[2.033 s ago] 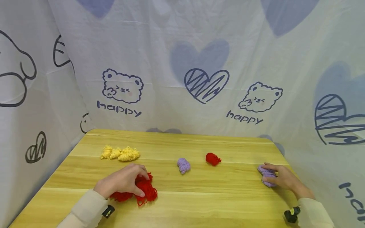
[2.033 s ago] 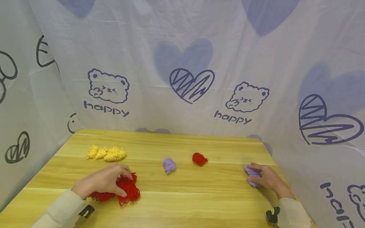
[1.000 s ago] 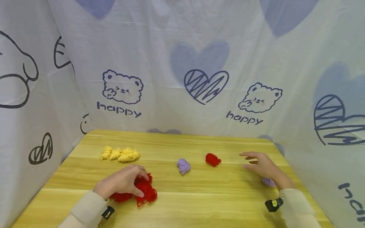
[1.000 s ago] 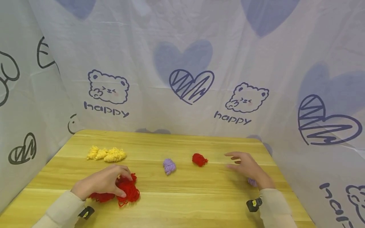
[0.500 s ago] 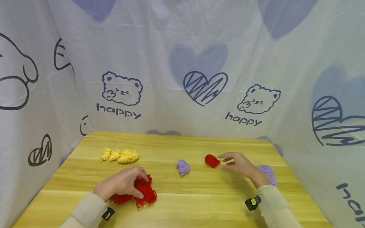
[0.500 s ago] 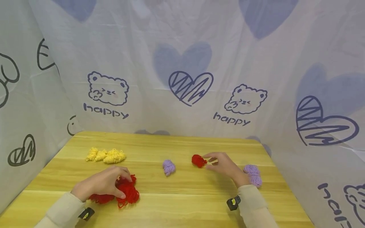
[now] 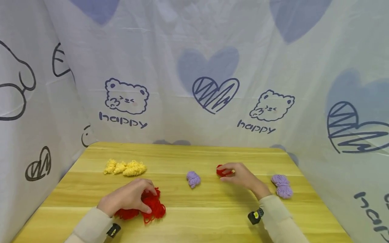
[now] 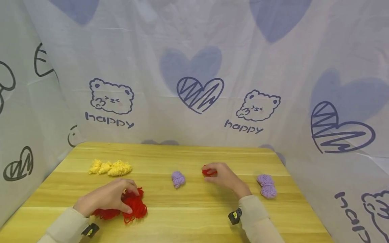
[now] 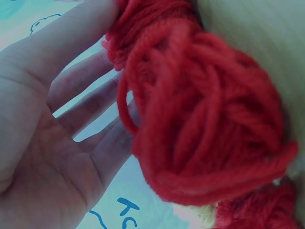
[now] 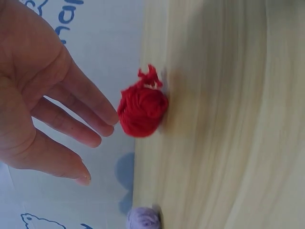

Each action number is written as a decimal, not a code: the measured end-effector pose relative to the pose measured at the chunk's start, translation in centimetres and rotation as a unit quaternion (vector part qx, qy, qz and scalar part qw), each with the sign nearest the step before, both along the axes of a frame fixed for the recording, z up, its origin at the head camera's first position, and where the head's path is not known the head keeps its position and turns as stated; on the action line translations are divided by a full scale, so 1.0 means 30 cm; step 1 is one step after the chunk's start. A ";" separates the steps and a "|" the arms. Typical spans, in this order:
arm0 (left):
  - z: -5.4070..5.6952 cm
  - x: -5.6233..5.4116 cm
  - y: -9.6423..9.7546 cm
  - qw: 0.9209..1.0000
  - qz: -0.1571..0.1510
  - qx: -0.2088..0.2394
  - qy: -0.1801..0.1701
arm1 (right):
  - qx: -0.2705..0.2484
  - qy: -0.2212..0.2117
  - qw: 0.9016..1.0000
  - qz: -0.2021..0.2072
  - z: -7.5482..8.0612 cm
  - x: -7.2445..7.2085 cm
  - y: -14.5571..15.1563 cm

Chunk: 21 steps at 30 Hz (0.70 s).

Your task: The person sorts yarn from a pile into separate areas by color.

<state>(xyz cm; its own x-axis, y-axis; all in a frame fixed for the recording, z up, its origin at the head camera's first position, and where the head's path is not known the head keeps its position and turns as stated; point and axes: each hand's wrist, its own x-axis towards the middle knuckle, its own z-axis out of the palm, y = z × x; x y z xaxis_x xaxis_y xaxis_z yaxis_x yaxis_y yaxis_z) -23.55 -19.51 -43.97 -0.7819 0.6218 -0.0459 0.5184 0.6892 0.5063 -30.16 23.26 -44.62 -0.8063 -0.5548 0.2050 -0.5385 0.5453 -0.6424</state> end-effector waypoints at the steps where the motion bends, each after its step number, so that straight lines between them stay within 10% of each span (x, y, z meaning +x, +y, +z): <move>1: 0.000 0.001 0.000 1.000 0.000 0.000 0.000 | 0.000 0.001 1.000 0.004 -0.002 0.000 -0.009; 21: -0.013 0.009 0.006 1.000 0.004 -0.002 0.012 | 0.035 0.007 0.999 0.031 -0.045 -0.017 -0.157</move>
<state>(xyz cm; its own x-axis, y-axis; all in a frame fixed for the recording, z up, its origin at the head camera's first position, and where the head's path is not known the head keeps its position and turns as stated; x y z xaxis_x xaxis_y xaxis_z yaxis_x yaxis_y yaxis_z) -23.29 -19.32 -44.35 -0.7880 0.6149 -0.0304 0.5240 0.6958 0.4912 -30.67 18.54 -45.97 -0.7675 -0.6163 0.1761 -0.5815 0.5539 -0.5959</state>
